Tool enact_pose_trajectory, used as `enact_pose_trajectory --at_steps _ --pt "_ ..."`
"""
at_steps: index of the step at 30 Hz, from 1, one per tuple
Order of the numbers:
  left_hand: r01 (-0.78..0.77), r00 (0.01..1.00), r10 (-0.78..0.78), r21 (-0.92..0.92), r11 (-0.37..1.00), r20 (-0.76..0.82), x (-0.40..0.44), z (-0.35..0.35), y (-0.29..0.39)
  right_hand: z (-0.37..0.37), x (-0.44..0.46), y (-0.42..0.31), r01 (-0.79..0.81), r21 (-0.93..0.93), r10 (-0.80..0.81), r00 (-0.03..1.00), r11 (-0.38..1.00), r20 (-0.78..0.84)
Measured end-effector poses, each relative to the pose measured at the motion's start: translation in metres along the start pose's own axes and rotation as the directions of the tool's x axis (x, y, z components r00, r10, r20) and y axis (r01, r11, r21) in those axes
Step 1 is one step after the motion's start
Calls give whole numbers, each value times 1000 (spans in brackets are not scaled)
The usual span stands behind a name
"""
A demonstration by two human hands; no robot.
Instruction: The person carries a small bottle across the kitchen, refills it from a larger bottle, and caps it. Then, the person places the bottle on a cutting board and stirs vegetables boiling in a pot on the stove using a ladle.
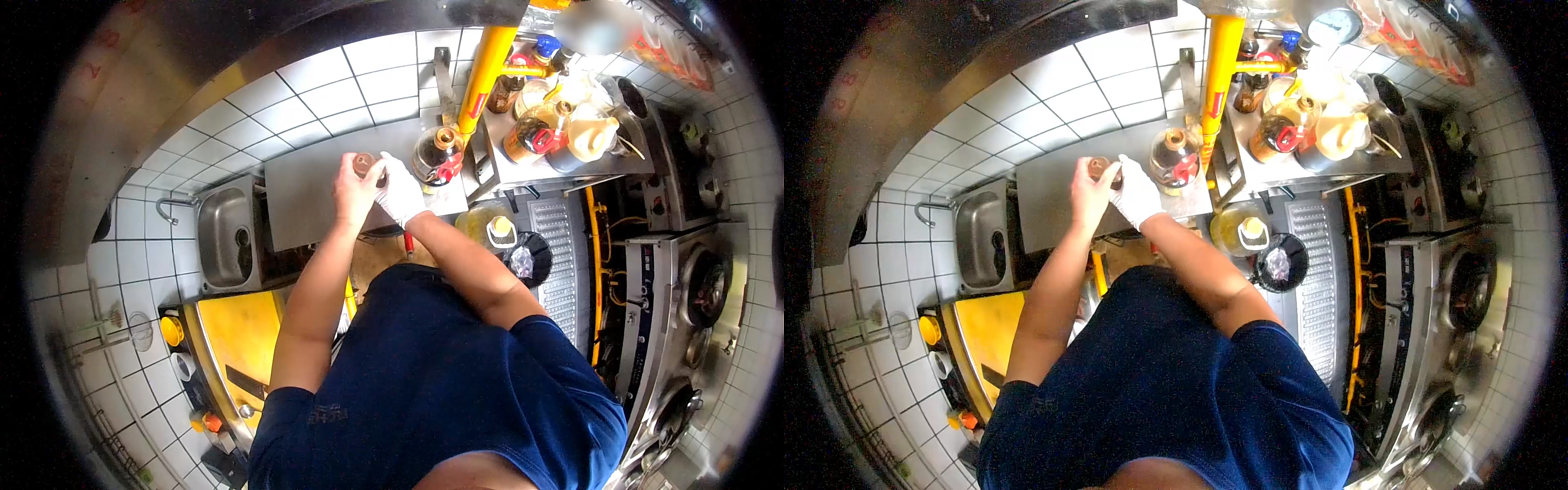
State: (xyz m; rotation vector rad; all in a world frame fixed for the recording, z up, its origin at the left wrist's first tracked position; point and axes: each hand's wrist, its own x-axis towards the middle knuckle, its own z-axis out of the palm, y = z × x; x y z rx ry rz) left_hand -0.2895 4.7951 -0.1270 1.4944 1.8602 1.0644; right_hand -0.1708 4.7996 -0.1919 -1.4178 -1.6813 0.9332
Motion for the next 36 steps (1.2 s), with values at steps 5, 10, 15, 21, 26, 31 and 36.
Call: enact_pose_trajectory --at_steps 5,10,15,21,26,31,36 --pt "-82 970 38 -177 981 -239 13 -8 -30 -5 -9 -11 112 -90 -120 988 990 -93" --pt "87 977 -33 253 964 -211 6 -25 -109 -36 -47 -22 239 -179 -249 968 954 -32" --pt "25 999 -3 503 864 -44 -7 -9 -178 -106 -86 -60 295 -289 -338 934 911 -113" --pt "-81 992 11 582 809 123 2 8 -207 -136 -69 -21 79 -196 -165 867 977 -470" --pt "-75 992 115 518 852 -46 -12 9 -183 -151 -33 1 -147 -8 146 984 989 -100" --pt "-142 990 143 -44 989 17 -38 9 -85 -132 -15 46 -267 304 256 964 915 76" --pt "9 999 -6 -108 994 31 -31 30 -51 -130 -9 49 -208 468 167 978 859 128"
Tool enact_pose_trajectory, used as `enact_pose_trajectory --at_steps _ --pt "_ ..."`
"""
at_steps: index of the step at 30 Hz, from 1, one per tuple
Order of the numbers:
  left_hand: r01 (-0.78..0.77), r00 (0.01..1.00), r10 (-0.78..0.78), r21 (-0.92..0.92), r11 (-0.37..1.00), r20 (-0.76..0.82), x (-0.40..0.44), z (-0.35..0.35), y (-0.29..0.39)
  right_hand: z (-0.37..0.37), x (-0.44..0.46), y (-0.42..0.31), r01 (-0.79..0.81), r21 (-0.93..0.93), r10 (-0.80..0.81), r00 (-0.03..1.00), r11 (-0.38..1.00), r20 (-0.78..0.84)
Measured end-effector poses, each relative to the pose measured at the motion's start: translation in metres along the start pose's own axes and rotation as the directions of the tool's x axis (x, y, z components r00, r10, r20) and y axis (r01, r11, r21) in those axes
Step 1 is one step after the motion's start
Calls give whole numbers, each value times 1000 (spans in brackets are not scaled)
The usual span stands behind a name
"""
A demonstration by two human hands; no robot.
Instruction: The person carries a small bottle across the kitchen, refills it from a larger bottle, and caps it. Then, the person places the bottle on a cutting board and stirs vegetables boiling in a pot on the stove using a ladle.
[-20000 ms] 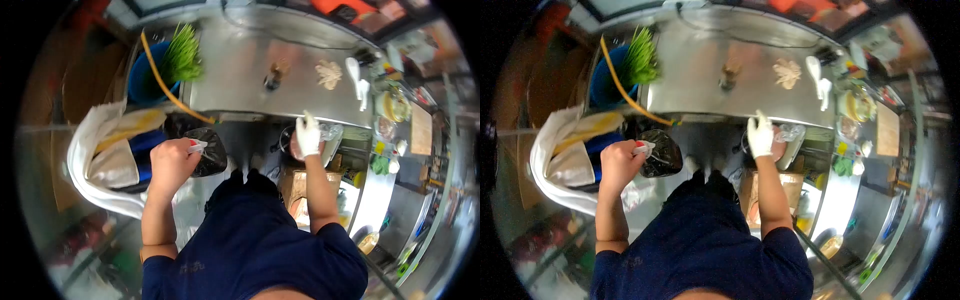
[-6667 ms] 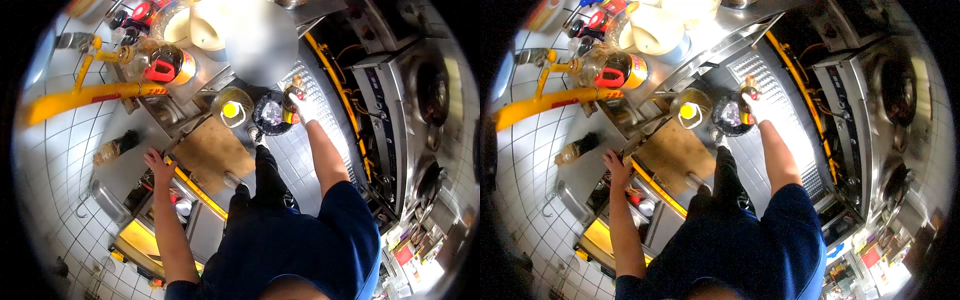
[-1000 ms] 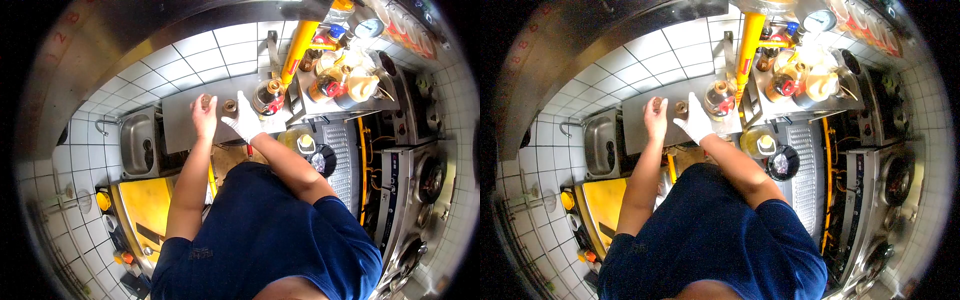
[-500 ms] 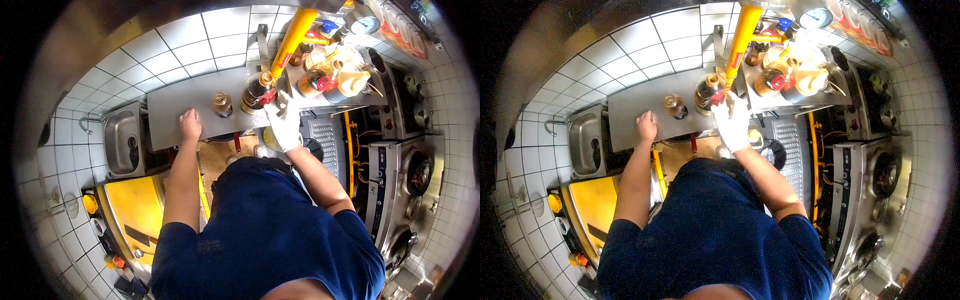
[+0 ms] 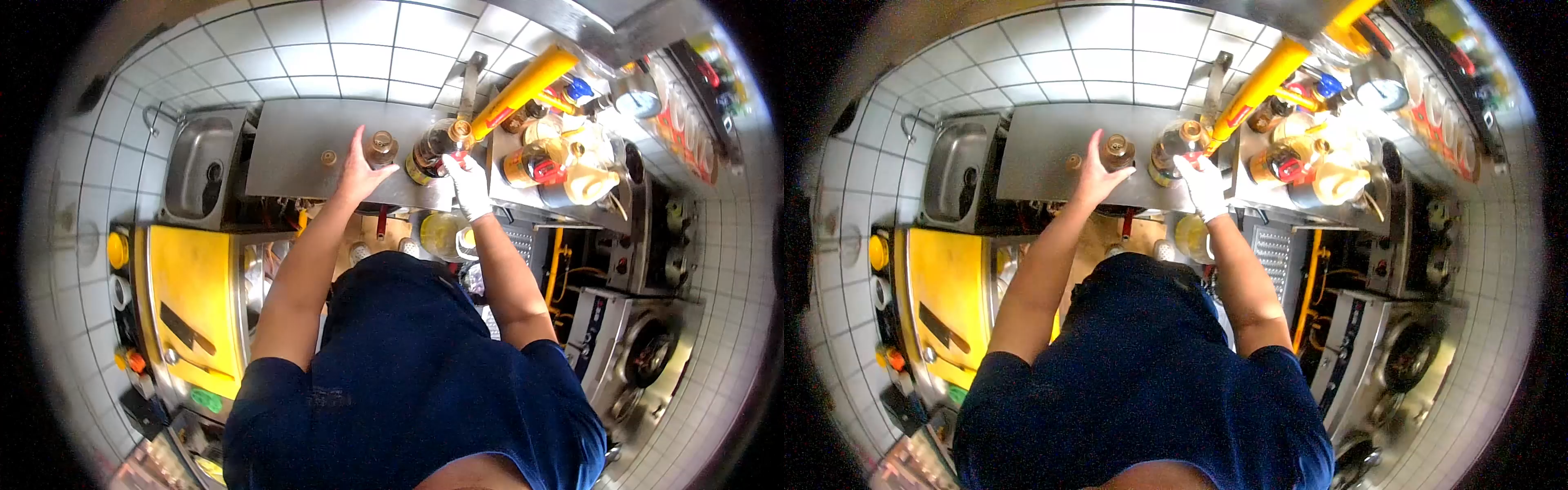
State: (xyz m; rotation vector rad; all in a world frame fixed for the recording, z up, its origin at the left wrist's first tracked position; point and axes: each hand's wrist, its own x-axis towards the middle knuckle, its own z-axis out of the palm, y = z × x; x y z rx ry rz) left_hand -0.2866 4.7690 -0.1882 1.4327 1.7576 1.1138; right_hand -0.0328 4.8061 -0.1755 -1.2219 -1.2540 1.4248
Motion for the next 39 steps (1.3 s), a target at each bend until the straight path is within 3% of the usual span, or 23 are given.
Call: enact_pose_trajectory --at_steps 4,7,10,13,17,19,22,25,30,39 --pt "-78 987 78 5 997 -143 9 24 -21 -5 10 -11 -56 46 54 998 997 43" --pt "8 998 -14 -88 996 -65 11 22 -13 -10 10 -25 -72 -28 74 995 997 71" --pt "-63 994 51 -119 991 -96 14 28 -18 -16 0 -55 -93 -130 106 989 987 100" --pt "-111 992 107 -70 991 -62 8 20 -4 -20 -13 -83 -174 -113 186 977 978 102" --pt "-302 951 305 61 951 -46 -1 2 27 -25 -29 -121 -179 -237 208 973 955 104" --pt "-367 928 371 103 924 -22 -5 -8 44 -26 -37 -141 -99 -410 164 979 906 125" --pt "-412 911 411 135 901 40 -8 -17 61 -23 -47 -169 -44 -521 163 969 852 186" --pt "-415 910 402 202 887 104 -11 -23 72 -29 -45 -185 45 -748 168 964 662 207" --pt "-449 893 433 202 870 120 -14 -29 78 -27 -49 -207 158 -741 129 941 652 314" --pt "-485 874 459 205 850 160 -20 -35 92 -14 -49 -226 159 -854 271 906 495 326"
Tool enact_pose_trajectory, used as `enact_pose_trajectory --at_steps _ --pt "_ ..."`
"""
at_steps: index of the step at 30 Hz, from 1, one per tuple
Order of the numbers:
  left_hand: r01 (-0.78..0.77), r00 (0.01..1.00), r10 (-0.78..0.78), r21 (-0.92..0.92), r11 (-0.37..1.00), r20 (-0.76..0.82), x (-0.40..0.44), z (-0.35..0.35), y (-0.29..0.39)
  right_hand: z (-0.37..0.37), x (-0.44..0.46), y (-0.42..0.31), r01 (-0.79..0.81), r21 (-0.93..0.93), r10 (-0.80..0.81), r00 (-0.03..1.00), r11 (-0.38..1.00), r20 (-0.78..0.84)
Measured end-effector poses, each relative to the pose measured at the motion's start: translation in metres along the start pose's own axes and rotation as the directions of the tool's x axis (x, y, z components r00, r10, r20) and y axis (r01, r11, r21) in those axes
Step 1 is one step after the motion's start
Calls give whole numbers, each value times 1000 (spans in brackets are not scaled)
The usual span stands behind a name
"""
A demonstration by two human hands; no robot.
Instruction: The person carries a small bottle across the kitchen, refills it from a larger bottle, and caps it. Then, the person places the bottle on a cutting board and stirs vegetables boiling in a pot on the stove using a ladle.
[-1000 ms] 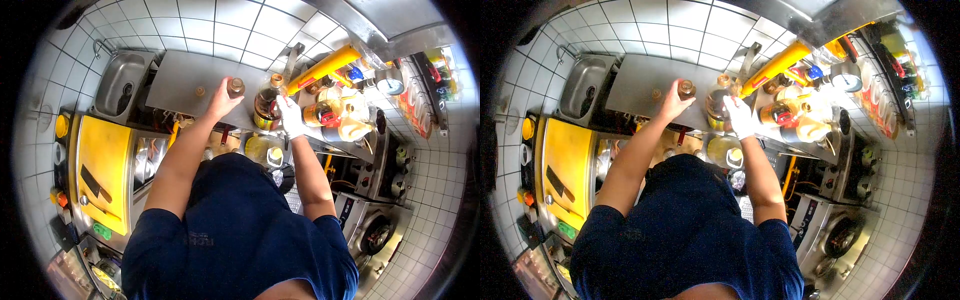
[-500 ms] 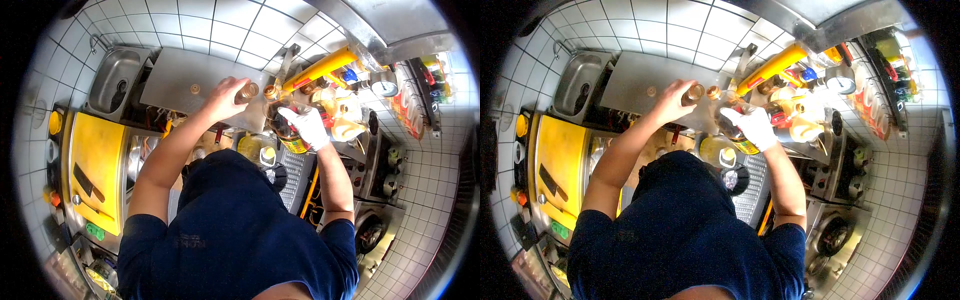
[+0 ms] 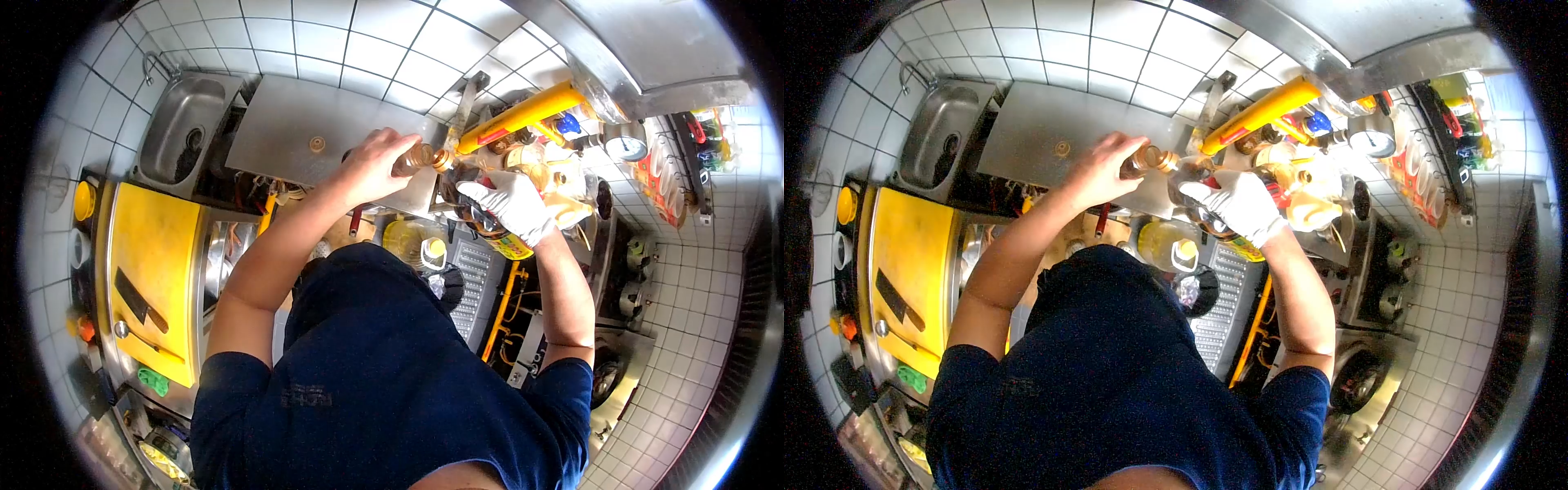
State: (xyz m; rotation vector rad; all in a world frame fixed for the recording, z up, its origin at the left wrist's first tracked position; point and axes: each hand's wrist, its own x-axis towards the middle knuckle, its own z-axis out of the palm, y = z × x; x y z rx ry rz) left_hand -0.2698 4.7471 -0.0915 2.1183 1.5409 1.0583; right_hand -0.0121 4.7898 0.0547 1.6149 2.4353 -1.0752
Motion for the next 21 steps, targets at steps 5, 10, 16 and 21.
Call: enact_pose_trajectory --at_steps 5,10,16,21 --pt "15 999 -15 4 1000 44 -2 -3 0 3 2 -3 24 -77 -27 999 997 -37" --pt "-9 999 9 8 1000 40 -3 -2 -4 0 -2 -21 -25 -23 25 1000 999 -2" --pt "15 997 -17 23 1000 76 -4 -9 -3 -4 -4 -42 -64 -93 63 998 994 -8" --pt "33 994 -34 14 999 102 -5 -9 -4 0 0 -32 -72 -111 73 997 991 7"
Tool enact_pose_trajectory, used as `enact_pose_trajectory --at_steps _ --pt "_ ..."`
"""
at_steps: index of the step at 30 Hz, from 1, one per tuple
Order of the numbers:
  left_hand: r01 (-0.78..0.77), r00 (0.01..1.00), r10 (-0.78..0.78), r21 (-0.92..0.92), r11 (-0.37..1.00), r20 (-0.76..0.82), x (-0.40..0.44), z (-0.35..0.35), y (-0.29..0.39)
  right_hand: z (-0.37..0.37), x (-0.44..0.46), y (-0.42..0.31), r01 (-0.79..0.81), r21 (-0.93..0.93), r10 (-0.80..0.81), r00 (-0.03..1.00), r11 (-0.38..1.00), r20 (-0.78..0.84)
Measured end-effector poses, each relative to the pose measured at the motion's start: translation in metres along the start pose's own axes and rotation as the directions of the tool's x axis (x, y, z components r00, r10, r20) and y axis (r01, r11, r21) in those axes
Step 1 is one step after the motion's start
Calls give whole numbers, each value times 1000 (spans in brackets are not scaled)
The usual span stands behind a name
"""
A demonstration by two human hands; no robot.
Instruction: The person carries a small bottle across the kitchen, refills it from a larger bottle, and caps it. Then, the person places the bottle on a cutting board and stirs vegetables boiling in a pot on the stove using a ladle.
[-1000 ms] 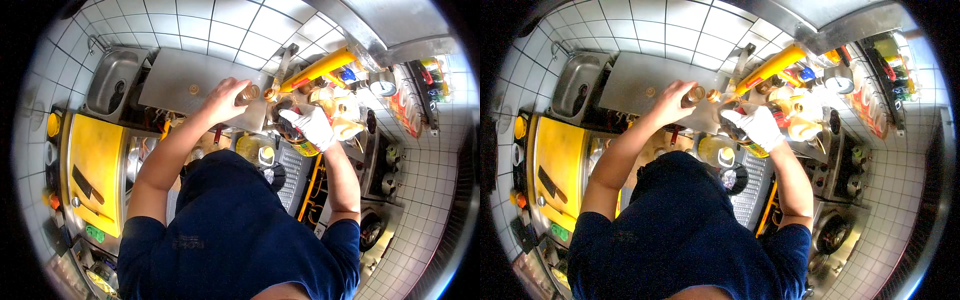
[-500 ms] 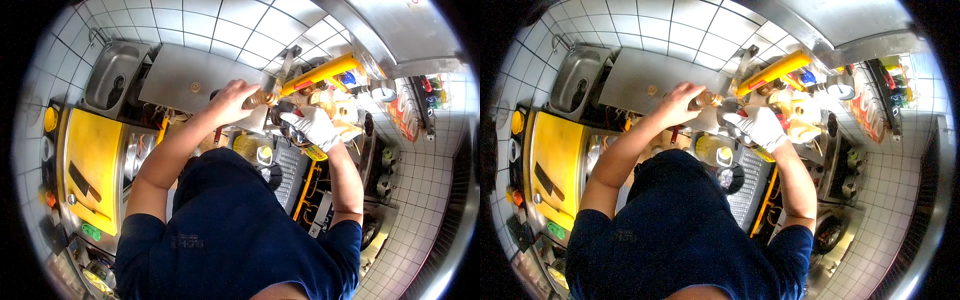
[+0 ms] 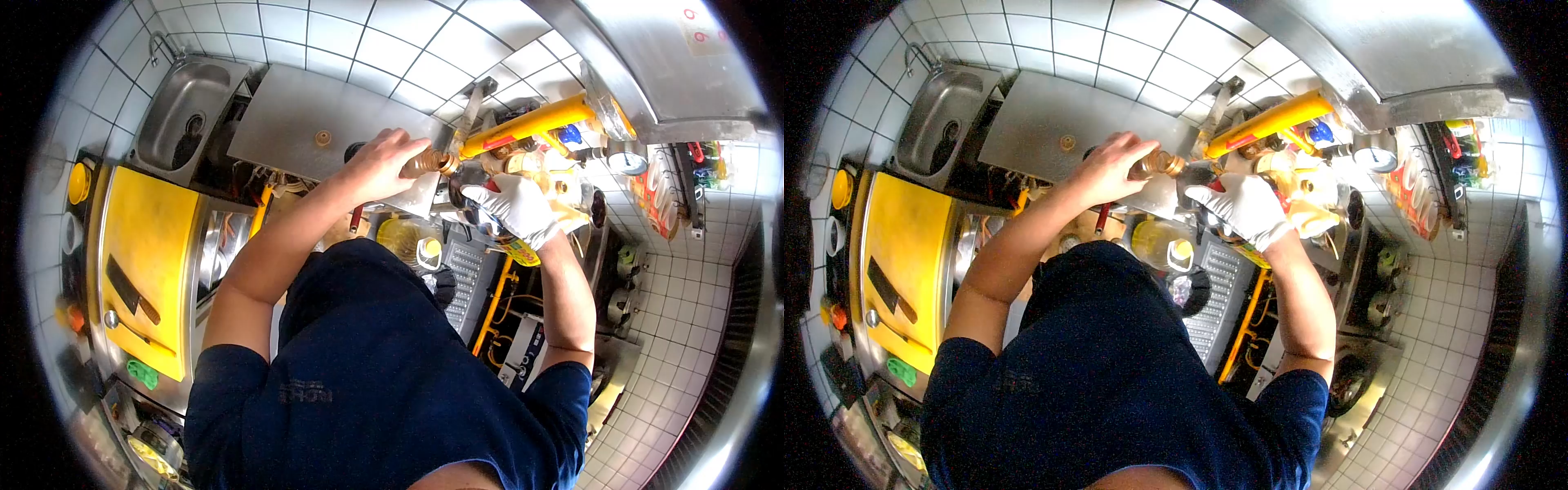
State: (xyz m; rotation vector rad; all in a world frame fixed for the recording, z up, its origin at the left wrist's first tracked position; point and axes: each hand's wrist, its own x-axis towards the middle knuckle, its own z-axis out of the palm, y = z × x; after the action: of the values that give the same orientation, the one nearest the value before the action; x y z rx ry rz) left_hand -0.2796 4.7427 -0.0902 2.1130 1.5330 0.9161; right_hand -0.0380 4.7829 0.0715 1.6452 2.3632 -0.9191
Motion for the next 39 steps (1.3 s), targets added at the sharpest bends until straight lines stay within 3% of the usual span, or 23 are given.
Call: enact_pose_trajectory --at_steps 3,12,18,30,36,39 --pt "-8 1000 8 5 1000 1 0 3 -1 -2 -2 -7 -26 4 26 1000 1000 10" --pt "-25 1000 25 -8 1000 -12 -1 3 0 1 0 7 133 -271 -166 981 953 -101" --pt "-42 999 41 -28 999 -35 0 7 -1 0 0 9 129 -319 -170 980 939 -105" --pt "-25 1000 25 -4 1000 -13 3 10 0 -4 1 6 58 -337 -86 994 940 -71" --pt "-19 1000 18 -36 999 -23 4 11 2 -2 0 11 176 -318 -232 961 932 -149" --pt "-35 999 34 -40 999 -38 4 13 0 -6 -2 2 107 -283 -144 983 953 -112"
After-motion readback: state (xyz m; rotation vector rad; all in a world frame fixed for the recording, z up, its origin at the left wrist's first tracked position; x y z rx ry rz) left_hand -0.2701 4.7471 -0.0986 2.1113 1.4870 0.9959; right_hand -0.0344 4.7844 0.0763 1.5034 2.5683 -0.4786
